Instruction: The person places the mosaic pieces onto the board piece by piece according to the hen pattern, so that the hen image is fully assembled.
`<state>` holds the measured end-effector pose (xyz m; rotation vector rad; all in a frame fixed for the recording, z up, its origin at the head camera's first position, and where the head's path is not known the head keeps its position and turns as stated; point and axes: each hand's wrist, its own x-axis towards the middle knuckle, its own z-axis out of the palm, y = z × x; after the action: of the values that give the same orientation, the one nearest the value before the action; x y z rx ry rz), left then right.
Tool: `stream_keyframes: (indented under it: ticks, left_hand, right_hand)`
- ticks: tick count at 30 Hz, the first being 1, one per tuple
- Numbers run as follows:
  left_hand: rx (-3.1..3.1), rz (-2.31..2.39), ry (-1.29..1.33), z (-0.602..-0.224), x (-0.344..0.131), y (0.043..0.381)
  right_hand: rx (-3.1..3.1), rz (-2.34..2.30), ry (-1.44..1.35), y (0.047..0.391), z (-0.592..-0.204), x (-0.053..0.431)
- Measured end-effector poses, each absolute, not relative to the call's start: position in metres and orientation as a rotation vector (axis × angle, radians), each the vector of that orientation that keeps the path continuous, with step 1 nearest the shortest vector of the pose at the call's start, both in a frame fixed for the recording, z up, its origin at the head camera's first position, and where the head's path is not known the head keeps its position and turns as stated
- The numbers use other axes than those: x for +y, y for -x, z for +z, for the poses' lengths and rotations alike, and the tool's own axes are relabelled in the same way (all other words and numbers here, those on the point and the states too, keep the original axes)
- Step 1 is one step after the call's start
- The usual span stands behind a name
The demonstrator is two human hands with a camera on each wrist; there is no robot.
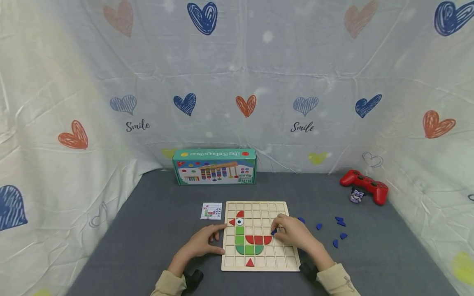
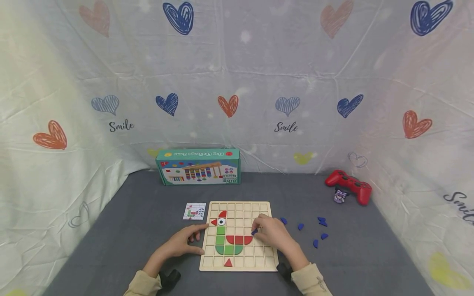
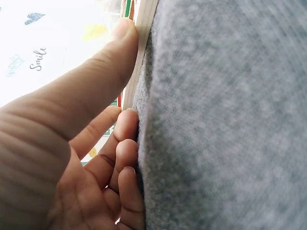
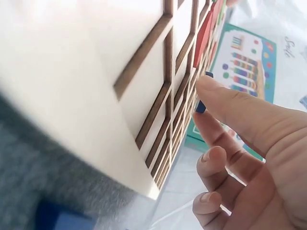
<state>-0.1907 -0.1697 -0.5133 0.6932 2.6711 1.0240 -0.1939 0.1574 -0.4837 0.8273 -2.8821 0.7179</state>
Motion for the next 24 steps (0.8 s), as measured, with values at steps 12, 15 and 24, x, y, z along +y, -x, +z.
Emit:
stream_keyframes:
  ticks: [12,15,24]
  left_hand:
    - [2.675,1.016,-0.692,-0.514,-0.170,0.191]
    - [2.675,1.016,-0.696,-0.513,-0.170,0.191]
    - [2.670,1.032,-0.709,-0.511,-0.168,0.190]
  right_hand:
    - [-2.906,0.686,-0.829,0.207,-0.485,0.148]
    - [-2.907,0.698,-0.848,0.208,-0.484,0.147]
    - [-2.896,0.740,-0.867,0.207,-0.484,0.151]
